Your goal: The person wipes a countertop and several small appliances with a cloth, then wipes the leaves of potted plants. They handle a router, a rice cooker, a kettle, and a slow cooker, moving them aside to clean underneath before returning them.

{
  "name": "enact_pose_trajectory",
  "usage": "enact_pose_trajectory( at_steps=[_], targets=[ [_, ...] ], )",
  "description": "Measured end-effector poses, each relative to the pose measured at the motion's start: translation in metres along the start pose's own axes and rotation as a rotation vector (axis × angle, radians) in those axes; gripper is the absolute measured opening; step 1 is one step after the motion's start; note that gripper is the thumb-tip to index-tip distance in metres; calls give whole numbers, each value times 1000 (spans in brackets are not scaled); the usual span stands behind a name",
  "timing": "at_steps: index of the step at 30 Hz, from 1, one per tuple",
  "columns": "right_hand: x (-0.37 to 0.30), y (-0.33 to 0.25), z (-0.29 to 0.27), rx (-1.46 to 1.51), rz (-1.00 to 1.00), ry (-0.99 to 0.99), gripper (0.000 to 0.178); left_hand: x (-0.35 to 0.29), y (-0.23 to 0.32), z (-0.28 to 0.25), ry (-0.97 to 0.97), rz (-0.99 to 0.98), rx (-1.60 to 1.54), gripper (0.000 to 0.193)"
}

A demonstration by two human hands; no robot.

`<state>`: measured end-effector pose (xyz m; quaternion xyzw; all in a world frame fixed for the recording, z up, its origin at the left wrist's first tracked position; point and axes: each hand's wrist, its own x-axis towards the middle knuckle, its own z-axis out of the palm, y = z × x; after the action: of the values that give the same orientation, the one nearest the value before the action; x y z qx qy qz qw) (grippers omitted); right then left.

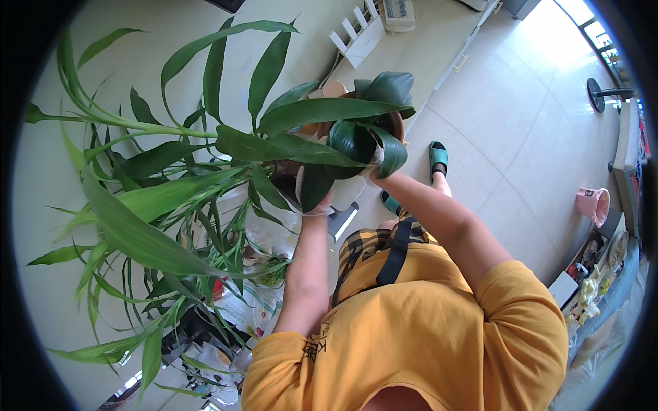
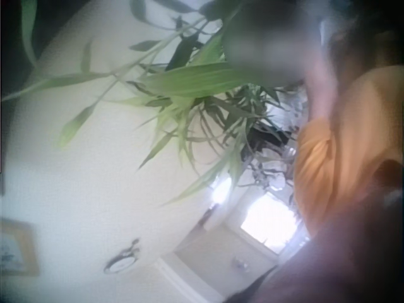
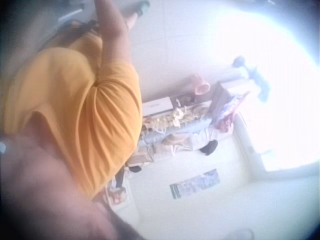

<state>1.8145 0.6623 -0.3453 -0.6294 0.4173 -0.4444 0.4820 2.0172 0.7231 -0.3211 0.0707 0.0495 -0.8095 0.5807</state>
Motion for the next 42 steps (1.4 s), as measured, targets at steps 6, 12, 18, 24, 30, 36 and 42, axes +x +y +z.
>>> enact_pose_trajectory(
  at_steps=[6, 12, 18, 24, 30, 36, 42],
  targets=[
    [-7, -9, 5, 44, 1, -35, 45, 16, 15, -15, 438, 177, 178, 43],
    [-13, -4, 13, -93, -77, -34, 45, 26, -5, 0, 36, 36, -13, 44],
    [-17, -7, 22, -116, -117, -59, 45, 7, 2, -5, 140, 104, 157, 44],
    [-4, -5, 36, -201, -205, -88, 45, 13, -6, 12, 82, 0, 55, 41],
    [-27, -19, 52, -197, -264, -143, 45, 4, -16, 37, 120, 175, 589, 36],
    [-10, -16, 34, -320, -324, -101, 44, -4, -13, 35, 160, 161, 280, 44],
    [-15, -128, 43, -284, -508, -28, 37, -11, -11, 59, 222, 277, 468, 55]
  ],
)
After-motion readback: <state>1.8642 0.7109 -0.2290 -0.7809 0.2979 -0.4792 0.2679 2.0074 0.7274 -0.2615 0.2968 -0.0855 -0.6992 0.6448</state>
